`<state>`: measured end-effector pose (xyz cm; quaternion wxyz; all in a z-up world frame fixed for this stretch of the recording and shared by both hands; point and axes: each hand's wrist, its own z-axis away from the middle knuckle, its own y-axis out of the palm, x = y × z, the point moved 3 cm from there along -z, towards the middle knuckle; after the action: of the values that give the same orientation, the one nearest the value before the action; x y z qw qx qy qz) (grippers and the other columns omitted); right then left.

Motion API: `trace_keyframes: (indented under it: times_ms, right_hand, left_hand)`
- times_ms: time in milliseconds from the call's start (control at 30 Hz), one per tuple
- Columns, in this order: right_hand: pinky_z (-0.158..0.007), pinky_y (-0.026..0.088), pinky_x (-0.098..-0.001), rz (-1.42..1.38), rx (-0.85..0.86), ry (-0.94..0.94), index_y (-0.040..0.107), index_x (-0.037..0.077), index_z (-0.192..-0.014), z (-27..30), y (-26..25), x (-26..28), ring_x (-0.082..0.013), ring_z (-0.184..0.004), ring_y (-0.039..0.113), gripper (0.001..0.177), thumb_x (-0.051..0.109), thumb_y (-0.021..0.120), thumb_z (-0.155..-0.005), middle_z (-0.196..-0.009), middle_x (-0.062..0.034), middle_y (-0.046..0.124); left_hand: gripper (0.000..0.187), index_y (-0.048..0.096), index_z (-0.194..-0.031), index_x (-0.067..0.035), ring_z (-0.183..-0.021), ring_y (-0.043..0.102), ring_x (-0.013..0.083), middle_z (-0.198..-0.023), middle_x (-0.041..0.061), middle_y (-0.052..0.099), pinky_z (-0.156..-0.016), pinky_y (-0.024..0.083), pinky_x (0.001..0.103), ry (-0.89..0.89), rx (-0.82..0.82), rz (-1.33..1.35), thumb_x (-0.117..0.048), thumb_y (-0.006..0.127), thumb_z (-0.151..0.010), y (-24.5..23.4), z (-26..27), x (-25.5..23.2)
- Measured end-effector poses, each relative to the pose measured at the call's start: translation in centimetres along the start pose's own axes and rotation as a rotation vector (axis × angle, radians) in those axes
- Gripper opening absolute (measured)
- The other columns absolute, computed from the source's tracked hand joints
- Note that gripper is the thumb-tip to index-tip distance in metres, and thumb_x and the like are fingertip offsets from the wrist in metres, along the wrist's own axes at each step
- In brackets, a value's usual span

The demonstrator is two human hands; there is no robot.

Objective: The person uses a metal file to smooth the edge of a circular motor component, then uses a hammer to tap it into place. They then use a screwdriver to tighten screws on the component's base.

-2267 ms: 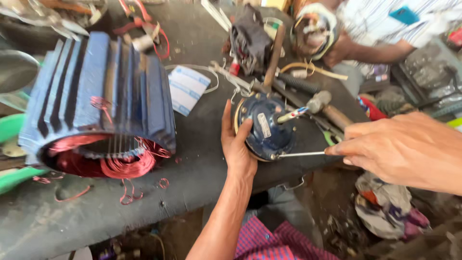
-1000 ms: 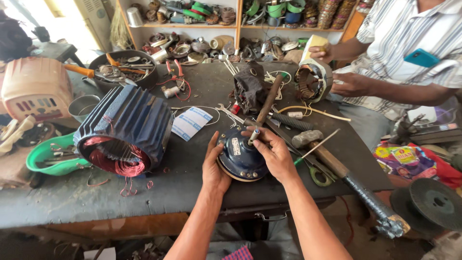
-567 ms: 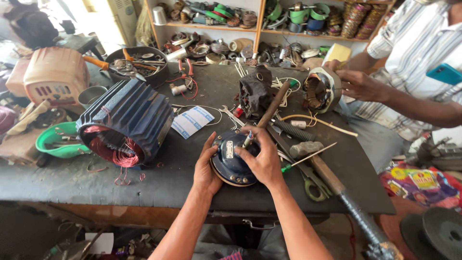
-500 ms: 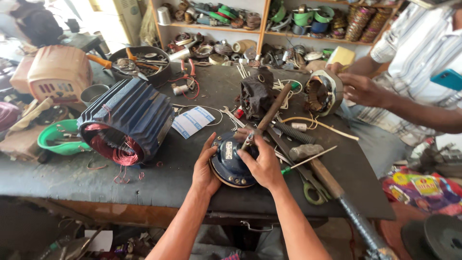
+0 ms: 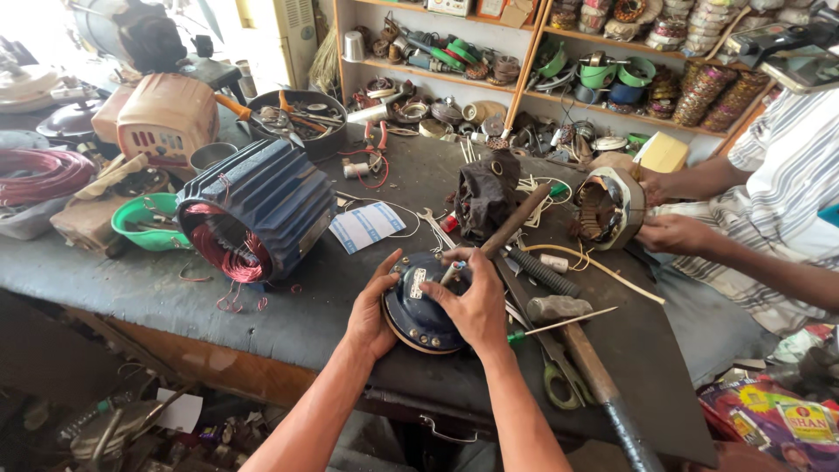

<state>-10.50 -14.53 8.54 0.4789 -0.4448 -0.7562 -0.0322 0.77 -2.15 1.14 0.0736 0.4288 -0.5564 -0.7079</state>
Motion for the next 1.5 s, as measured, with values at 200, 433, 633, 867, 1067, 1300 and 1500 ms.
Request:
trace_keyframes:
  times_ms: [200, 433, 633, 867, 1067, 1300, 1500]
  right_hand:
    - [-0.093, 0.053, -0.0314, -0.695, 0.158, 0.1, 0.057, 0.005, -0.136, -0.5, -0.9, 0.0, -0.0156, -0.105, 0.065, 0.052, 0.027, 0.074, -0.092, -0.119, -0.0104, 0.071]
    - [-0.064, 0.04, -0.0228, -1.024, 0.149, 0.162, 0.066, -0.004, -0.118, -3.5, 1.0, -0.7, -0.0066, -0.068, 0.047, 0.048, 0.042, 0.059, -0.105, -0.08, -0.0007, 0.057]
    - [-0.042, 0.022, -0.0246, -1.059, -0.023, 0.281, 0.069, -0.003, -0.092, -3.9, 1.2, -0.9, -0.0056, -0.045, 0.027, 0.045, 0.038, 0.057, -0.103, -0.055, 0.0075, 0.035]
    - [-0.047, 0.021, -0.0295, -1.262, 0.052, 0.342, 0.068, -0.001, -0.09, -1.0, -2.2, 2.2, -0.0093, -0.045, 0.021, 0.049, 0.044, 0.054, -0.102, -0.053, 0.0061, 0.027]
    - [-0.052, 0.023, -0.0316, -1.347, 0.247, 0.256, 0.066, -0.001, -0.093, 1.1, -5.3, 9.4, -0.0102, -0.047, 0.019, 0.05, 0.048, 0.059, -0.101, -0.054, 0.0057, 0.023]
    - [-0.056, 0.027, -0.0346, -1.344, 0.534, 0.307, 0.062, -0.011, -0.093, 2.5, -7.1, 16.6, -0.0117, -0.05, 0.022, 0.056, 0.045, 0.063, -0.101, -0.057, 0.0028, 0.027]
    - [-0.06, 0.029, -0.0357, -1.318, 0.623, 0.325, 0.063, -0.019, -0.093, 4.8, -8.2, 18.5, -0.012, -0.054, 0.026, 0.062, 0.042, 0.07, -0.098, -0.061, -0.0005, 0.033]
  left_hand:
    - [0.065, 0.042, -0.155, -0.01, -0.113, 0.067, 0.0263, -0.132, 0.016, 0.062, -0.099, 0.055, 0.043, -0.015, 0.027, 0.014, -0.015, 0.056, -0.092, -0.2, -0.1, 0.1]
    - [0.08, 0.032, -0.16, -0.019, -0.122, 0.063, 0.0275, -0.139, 0.015, 0.058, -0.104, 0.051, 0.044, 0.007, 0.045, -0.01, -0.016, 0.062, -0.087, 0.4, 0.8, 0.1]
    - [0.124, -0.001, -0.165, -0.028, -0.131, 0.051, 0.0312, -0.151, 0.016, 0.044, -0.11, 0.042, 0.046, 0.162, 0.173, -0.291, -0.002, 0.077, -0.072, 2.3, 3.8, 0.1]
    - [0.16, -0.017, -0.159, -0.01, -0.154, 0.019, 0.0443, -0.168, 0.031, 0.0, -0.122, 0.027, 0.05, 0.755, 0.115, -1.314, -0.02, 0.102, -0.053, 5.6, 13.3, 1.3]
    - [0.155, -0.019, -0.166, -0.018, -0.157, 0.031, 0.0316, -0.176, 0.021, -0.008, -0.134, 0.036, 0.044, 1.037, 0.379, -0.921, -0.033, 0.099, -0.068, 8.3, 16.1, -0.4]
    - [0.107, 0.012, -0.169, -0.009, -0.137, 0.053, 0.0337, -0.154, 0.024, 0.045, -0.118, 0.041, 0.051, 0.033, 0.418, 0.046, -0.068, 0.06, -0.094, 7.1, 14.2, -0.4]
    - [0.097, 0.031, -0.159, -0.005, -0.133, 0.058, 0.0342, -0.148, 0.023, 0.053, -0.115, 0.046, 0.052, -0.446, 0.534, 0.418, -0.065, 0.065, -0.09, 5.6, 13.6, 4.6]
